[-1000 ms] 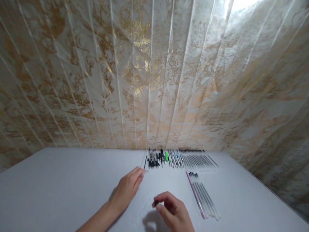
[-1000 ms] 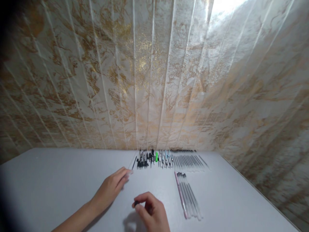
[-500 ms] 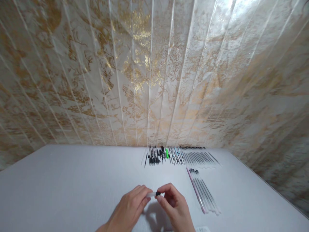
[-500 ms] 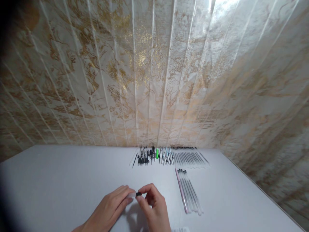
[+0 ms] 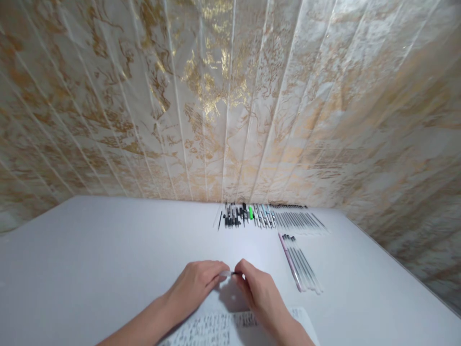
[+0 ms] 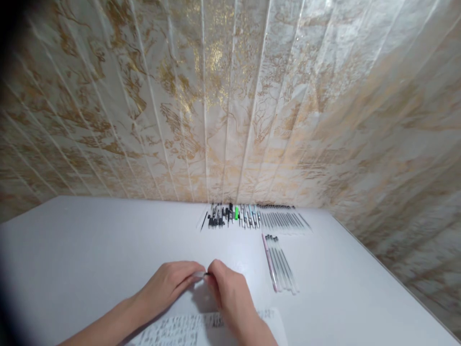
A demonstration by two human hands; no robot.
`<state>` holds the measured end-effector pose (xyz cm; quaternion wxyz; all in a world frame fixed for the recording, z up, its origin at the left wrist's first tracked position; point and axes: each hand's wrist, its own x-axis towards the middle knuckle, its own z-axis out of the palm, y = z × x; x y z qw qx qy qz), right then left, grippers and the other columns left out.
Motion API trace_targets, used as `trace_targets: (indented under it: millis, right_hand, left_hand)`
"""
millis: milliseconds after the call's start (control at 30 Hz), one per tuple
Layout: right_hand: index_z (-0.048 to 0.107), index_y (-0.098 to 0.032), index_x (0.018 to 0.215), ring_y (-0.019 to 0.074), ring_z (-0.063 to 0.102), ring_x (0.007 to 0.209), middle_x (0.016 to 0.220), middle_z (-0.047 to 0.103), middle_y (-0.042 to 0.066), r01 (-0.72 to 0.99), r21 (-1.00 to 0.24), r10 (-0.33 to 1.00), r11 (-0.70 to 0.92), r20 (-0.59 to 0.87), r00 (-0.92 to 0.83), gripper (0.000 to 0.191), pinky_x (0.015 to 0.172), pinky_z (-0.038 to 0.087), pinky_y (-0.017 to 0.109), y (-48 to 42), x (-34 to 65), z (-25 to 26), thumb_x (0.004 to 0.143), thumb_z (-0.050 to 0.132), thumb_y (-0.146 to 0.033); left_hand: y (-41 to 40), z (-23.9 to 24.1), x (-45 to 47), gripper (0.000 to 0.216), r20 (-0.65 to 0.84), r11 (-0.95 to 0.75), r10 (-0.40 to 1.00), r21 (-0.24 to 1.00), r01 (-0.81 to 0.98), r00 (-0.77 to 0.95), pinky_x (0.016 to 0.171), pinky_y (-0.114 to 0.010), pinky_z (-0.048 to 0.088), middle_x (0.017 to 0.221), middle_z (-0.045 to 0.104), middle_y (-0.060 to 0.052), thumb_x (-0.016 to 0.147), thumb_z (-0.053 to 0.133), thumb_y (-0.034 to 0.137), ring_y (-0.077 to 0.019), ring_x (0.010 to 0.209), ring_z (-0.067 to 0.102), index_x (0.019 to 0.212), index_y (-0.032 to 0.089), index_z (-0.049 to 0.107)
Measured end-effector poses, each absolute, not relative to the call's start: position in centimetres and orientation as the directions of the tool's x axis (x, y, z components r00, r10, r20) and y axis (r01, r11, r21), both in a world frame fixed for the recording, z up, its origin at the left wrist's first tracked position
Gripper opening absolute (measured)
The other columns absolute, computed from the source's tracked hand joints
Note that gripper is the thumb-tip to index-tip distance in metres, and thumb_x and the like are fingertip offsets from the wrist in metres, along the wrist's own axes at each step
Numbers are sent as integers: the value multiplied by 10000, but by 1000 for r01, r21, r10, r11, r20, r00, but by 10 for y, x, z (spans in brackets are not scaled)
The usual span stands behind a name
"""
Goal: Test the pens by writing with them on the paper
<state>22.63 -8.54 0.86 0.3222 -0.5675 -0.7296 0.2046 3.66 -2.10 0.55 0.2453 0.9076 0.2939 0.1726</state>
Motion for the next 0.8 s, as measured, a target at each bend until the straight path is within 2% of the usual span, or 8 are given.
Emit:
trace_targets:
  millis: [100, 200, 267, 367, 467, 567, 633, 800]
  right_hand:
    - [466, -223, 696, 142, 492, 505, 579, 533, -20, 764, -597, 967, 244, 206, -148, 360, 516, 324, 225, -88, 222, 6, 977, 297, -372]
    - [414, -228, 604, 137, 484, 445, 472, 476, -30, 722, -681, 992, 125, 110, -68, 478, 514, 330, 229, -90, 218, 4, 997, 218, -416]
    - [415, -225, 581, 136, 512, 463, 471, 494, -25, 675, -732, 995, 95, 85, -48, 519, 538, 352, 225, -91, 217, 5, 1004, 193, -428]
    - [503, -222, 742, 142, 540, 519, 602, 577, -19, 694, -706, 986, 143, 160, -40, 392, 541, 355, 221, -90, 217, 5, 987, 280, -432]
    - [475, -230, 843, 141, 522, 516, 648, 584, -27, 734, -657, 976, 173, 215, -38, 248, 522, 341, 216, -88, 219, 0, 972, 348, -399]
    - [427, -241, 735, 147, 489, 479, 558, 532, -37, 790, -594, 974, 150, 225, -16, 327, 496, 300, 226, -86, 221, -4, 988, 297, -402]
    - [416, -242, 706, 148, 486, 474, 542, 520, -39, 808, -575, 974, 132, 228, 3, 363, 493, 293, 229, -85, 223, -3, 990, 282, -423]
    - [464, -231, 813, 145, 543, 551, 659, 582, -19, 792, -584, 972, 179, 232, -49, 307, 552, 354, 215, -87, 222, -1, 996, 295, -411]
  left_hand:
    - [-21, 3, 37, 231, 214, -775, 560, 475, 416, 800, 737, -254, 481, 888, 721, -25, 982, 404, 256, -183, 816, 674, 1000, 204, 628]
    - [-21, 2, 39, 228, 267, -814, 537, 412, 409, 800, 723, -280, 484, 855, 718, -36, 973, 406, 235, -194, 787, 665, 990, 196, 630]
    - [-21, 2, 40, 224, 288, -809, 549, 419, 413, 784, 726, -280, 488, 868, 720, -37, 966, 409, 213, -191, 797, 665, 1008, 200, 629]
    - [-22, 3, 41, 231, 288, -769, 594, 478, 425, 751, 762, -263, 495, 929, 724, -27, 967, 407, 199, -175, 850, 675, 1057, 224, 617]
    - [-25, 2, 42, 216, 256, -768, 594, 461, 444, 762, 748, -257, 503, 897, 723, -17, 967, 417, 206, -172, 828, 683, 1031, 234, 621]
    - [-29, 0, 44, 218, 240, -798, 563, 406, 446, 791, 712, -260, 511, 839, 720, -26, 955, 413, 174, -183, 783, 686, 977, 214, 626]
    - [-30, 0, 45, 231, 243, -790, 570, 424, 442, 785, 721, -254, 515, 858, 723, -25, 954, 403, 165, -179, 794, 689, 1000, 221, 622]
    - [-29, 1, 43, 239, 243, -737, 623, 499, 455, 743, 751, -240, 520, 911, 730, -5, 963, 411, 204, -166, 829, 694, 1080, 261, 612]
